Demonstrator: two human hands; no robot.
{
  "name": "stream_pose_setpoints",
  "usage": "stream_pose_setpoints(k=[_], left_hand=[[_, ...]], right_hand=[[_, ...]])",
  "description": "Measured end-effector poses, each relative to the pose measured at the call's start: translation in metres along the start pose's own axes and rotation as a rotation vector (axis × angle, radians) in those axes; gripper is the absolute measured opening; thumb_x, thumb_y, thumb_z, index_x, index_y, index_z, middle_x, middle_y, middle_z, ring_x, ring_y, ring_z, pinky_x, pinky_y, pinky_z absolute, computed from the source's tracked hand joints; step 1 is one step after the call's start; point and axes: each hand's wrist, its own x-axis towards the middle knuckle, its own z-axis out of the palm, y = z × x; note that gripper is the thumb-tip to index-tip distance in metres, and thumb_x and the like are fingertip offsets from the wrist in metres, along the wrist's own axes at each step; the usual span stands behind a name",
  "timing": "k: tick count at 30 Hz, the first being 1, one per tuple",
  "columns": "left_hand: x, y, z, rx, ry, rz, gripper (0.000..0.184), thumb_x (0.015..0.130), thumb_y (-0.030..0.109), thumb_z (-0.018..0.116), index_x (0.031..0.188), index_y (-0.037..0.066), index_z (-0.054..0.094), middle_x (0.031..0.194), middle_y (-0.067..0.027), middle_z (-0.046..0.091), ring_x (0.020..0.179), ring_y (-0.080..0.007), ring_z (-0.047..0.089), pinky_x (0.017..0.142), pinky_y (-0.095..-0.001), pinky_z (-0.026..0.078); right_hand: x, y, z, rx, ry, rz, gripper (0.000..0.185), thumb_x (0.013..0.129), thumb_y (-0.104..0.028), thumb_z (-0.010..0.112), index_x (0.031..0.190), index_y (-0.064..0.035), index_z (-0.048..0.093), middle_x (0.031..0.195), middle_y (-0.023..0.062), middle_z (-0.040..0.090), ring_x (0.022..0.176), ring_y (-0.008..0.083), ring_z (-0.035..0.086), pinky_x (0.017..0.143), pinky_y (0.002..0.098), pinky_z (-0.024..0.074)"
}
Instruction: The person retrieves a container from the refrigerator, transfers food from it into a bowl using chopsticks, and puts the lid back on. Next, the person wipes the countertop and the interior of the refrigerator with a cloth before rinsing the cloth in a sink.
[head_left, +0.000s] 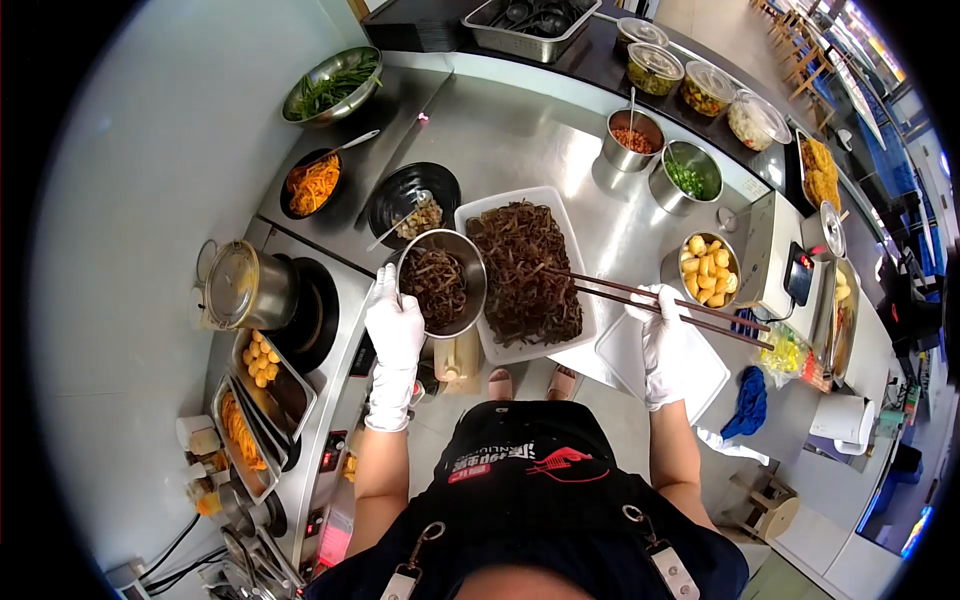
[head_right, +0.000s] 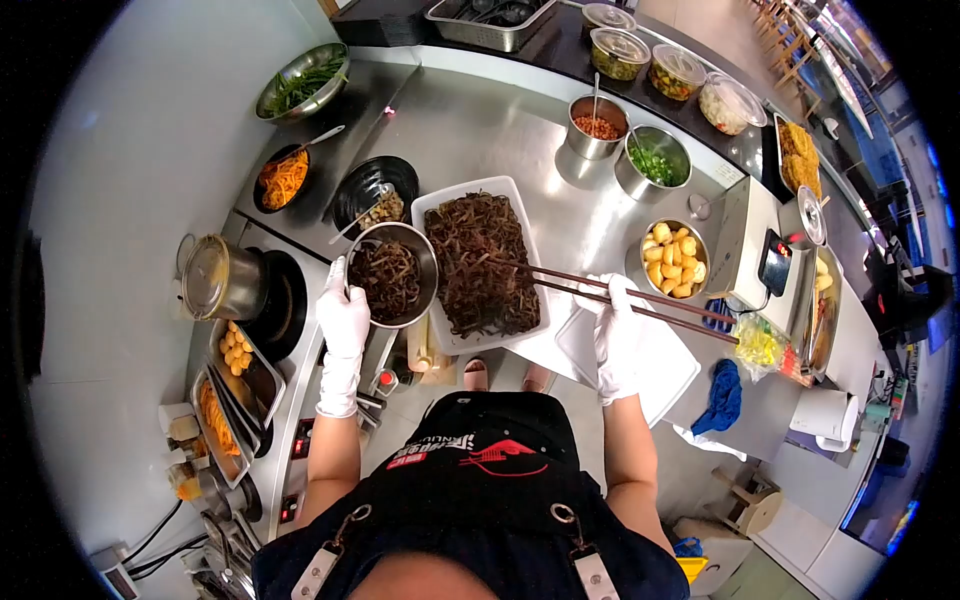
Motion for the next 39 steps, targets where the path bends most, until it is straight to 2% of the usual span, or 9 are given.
stream_pose_setpoints(k=[5, 11, 13, 16, 21, 29, 31, 35, 39], left_hand=[[0.002, -0.002, 0.002, -0.02, 0.003, 0.018, 0.046, 0.073, 0.002, 0.051, 0.119, -0.006, 0.056, 0.115, -0.0312, 0.055, 0.102, -0.0413, 0.059, 0.095, -0.0426, 0.044], [0.001, 0.005, -0.005, -0.111, -0.066, -0.152, 0.046, 0.073, 0.001, 0.051, 0.119, -0.005, 0.056, 0.107, -0.0283, 0.061, 0.086, -0.0376, 0.063, 0.079, -0.0393, 0.05], [0.002, 0.01, -0.013, -0.182, -0.122, -0.255, 0.046, 0.073, 0.001, 0.05, 0.118, -0.005, 0.056, 0.103, -0.027, 0.062, 0.085, -0.0368, 0.064, 0.079, -0.0381, 0.051], [-0.001, -0.015, -0.002, -0.205, -0.045, -0.196, 0.046, 0.073, 0.0, 0.049, 0.118, -0.005, 0.056, 0.096, -0.0251, 0.065, 0.087, -0.0343, 0.066, 0.079, -0.0352, 0.051], [-0.003, -0.019, -0.003, -0.364, -0.064, -0.285, 0.045, 0.075, -0.001, 0.048, 0.119, -0.004, 0.056, 0.097, -0.0234, 0.066, 0.089, -0.0295, 0.067, 0.08, -0.0325, 0.051], [-0.004, -0.009, -0.01, -0.389, -0.103, -0.348, 0.047, 0.076, -0.006, 0.044, 0.122, -0.001, 0.057, 0.096, -0.0141, 0.069, 0.082, -0.0164, 0.065, 0.077, -0.0267, 0.049], [-0.004, -0.009, -0.009, -0.411, -0.098, -0.325, 0.047, 0.077, -0.006, 0.044, 0.122, -0.001, 0.057, 0.097, -0.0127, 0.069, 0.082, -0.0159, 0.065, 0.077, -0.026, 0.049], [-0.004, -0.018, -0.003, -0.42, -0.128, -0.384, 0.046, 0.078, -0.006, 0.043, 0.121, 0.0, 0.058, 0.097, -0.0103, 0.069, 0.086, -0.0131, 0.063, 0.079, -0.024, 0.048], [-0.005, -0.02, -0.001, -0.392, -0.084, -0.248, 0.048, 0.077, -0.006, 0.043, 0.123, 0.0, 0.056, 0.098, -0.0115, 0.069, 0.086, -0.0139, 0.064, 0.08, -0.0243, 0.048]], right_hand=[[-0.001, -0.016, 0.058, -0.057, -0.111, 0.013, 0.021, 0.092, -0.02, 0.056, 0.097, -0.0004, 0.058, 0.095, 0.0151, 0.062, 0.082, 0.0262, 0.065, 0.071, 0.0374, 0.0566], [-0.012, 0.012, 0.163, -0.291, -0.424, 0.104, 0.017, 0.092, -0.014, 0.055, 0.093, 0.0024, 0.062, 0.093, 0.0098, 0.065, 0.086, 0.0186, 0.065, 0.076, 0.0296, 0.0533], [-0.016, 0.05, 0.179, -0.364, -0.714, -0.173, 0.013, 0.089, -0.009, 0.059, 0.093, 0.0017, 0.064, 0.094, 0.007, 0.066, 0.087, 0.0159, 0.064, 0.077, 0.0265, 0.0514], [-0.029, 0.028, 0.2, -0.549, -0.841, -0.15, 0.012, 0.083, -0.006, 0.065, 0.092, 0.0011, 0.066, 0.093, 0.009, 0.067, 0.088, 0.0163, 0.063, 0.079, 0.026, 0.0492], [-0.027, -0.025, 0.192, -0.699, -0.838, -0.397, 0.011, 0.083, -0.005, 0.065, 0.092, 0.0013, 0.066, 0.09, 0.0088, 0.067, 0.083, 0.0162, 0.064, 0.075, 0.0269, 0.0497], [0.002, -0.053, 0.087, -0.693, -0.608, -0.208, 0.01, 0.087, 0.001, 0.056, 0.093, 0.0027, 0.064, 0.097, 0.0108, 0.066, 0.094, 0.0188, 0.061, 0.087, 0.0301, 0.0463], [-0.005, -0.043, 0.086, -0.879, -0.683, -0.228, 0.009, 0.085, -0.004, 0.058, 0.091, -0.0005, 0.064, 0.097, 0.011, 0.064, 0.099, 0.0242, 0.058, 0.089, 0.0334, 0.0446], [0.007, 0.003, 0.084, -0.897, -1.288, -0.783, 0.01, 0.081, -0.009, 0.061, 0.089, -0.0026, 0.063, 0.098, 0.0098, 0.062, 0.101, 0.03, 0.056, 0.088, 0.0365, 0.0469], [0.011, 0.028, 0.107, -0.983, -1.272, -0.64, 0.012, 0.078, -0.011, 0.063, 0.088, -0.0033, 0.061, 0.088, 0.0074, 0.061, 0.089, 0.0264, 0.058, 0.074, 0.0338, 0.0497]])
